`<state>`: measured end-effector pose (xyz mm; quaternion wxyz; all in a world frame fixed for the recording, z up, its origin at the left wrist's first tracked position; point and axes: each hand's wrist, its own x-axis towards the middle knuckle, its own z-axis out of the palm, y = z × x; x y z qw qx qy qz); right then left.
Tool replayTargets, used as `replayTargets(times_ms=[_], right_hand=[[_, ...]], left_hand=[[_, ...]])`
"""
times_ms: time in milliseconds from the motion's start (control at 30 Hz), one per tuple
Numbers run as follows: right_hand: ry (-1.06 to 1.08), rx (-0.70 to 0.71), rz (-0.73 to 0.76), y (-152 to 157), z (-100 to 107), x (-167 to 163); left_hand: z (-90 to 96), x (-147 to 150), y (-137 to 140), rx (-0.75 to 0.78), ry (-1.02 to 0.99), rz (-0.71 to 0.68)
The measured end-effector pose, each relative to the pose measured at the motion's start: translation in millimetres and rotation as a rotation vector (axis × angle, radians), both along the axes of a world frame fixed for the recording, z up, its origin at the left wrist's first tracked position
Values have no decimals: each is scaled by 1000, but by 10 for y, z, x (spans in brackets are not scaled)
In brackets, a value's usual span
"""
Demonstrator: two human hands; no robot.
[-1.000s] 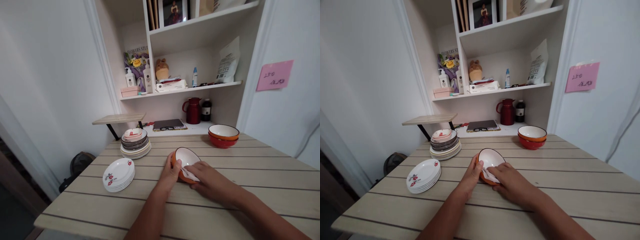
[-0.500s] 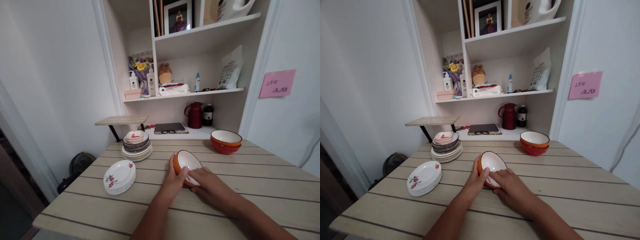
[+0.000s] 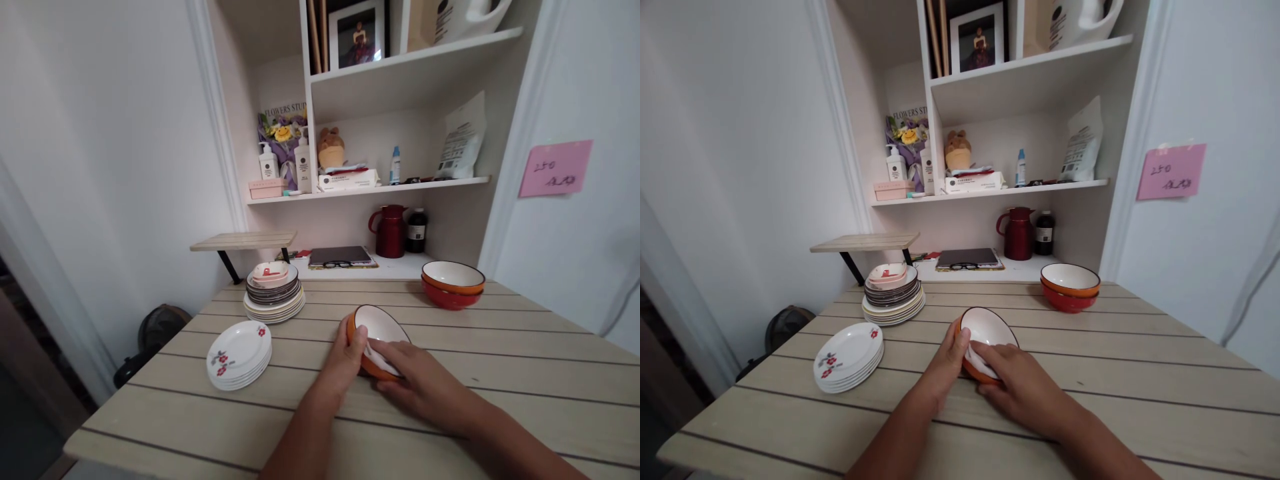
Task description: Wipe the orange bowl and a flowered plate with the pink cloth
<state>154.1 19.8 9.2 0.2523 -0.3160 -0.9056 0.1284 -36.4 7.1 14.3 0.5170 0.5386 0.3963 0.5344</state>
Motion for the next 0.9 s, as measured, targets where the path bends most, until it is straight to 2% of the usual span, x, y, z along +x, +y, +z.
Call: replayTargets(times_ms=[233, 500, 900], right_hand=[[2, -82, 3, 15, 50, 10], [-28, -58, 16, 2, 95, 17], [-3, -70, 13, -2, 127, 17]], left_hand=[[-8, -13, 21, 2, 36, -3], [-117, -21, 55, -22, 80, -39], [-76, 26, 53, -9, 70, 47]])
